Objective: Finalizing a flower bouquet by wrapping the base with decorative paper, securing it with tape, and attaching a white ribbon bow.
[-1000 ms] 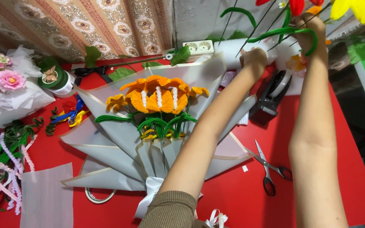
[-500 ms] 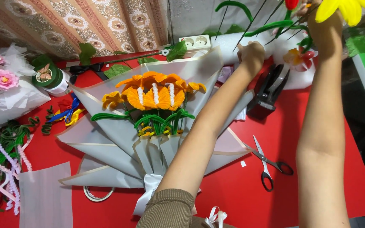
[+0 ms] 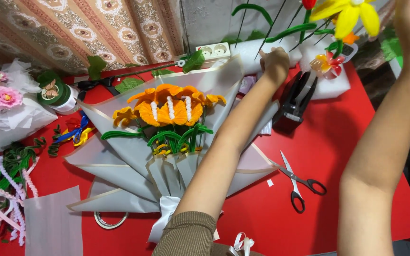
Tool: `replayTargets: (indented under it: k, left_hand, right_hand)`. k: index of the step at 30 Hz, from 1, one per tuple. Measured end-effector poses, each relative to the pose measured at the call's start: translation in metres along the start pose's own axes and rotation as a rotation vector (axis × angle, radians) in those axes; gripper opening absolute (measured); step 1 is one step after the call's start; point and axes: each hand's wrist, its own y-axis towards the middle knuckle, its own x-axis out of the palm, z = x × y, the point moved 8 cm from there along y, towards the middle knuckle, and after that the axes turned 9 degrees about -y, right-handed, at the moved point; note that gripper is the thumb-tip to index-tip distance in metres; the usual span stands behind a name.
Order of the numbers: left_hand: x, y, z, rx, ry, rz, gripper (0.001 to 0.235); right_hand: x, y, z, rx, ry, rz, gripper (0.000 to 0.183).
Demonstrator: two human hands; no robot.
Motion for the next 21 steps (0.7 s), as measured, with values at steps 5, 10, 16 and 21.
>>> replayTargets:
  k: [5,10,16,21]
  left_hand:
    - [-0.026,-0.058,0.022,0.124,0.458,0.034,0.053]
    - [0.015,-0.005,-0.006,-0.110,0.492,-0.263,0.104]
    - [0.002,-0.063,0.017,0.494,0.714,-0.180,0.033]
    - [-0.133,-0.312,0.074,1.120,0.042,-0.485,0.029]
  right_hand:
    - [-0.038,-0.037,0.091,0.277,0.314,-0.001,0.025]
    - [-0.073,-0.074,0.030,0.529,0.558,0.023,0.021]
    - [-0.068,-0.110,-0.083,0.397,0.707,-0.052,0.007]
    - [-0.039,-0.136,-0.156,0.287,0.759,-0.222,0.012]
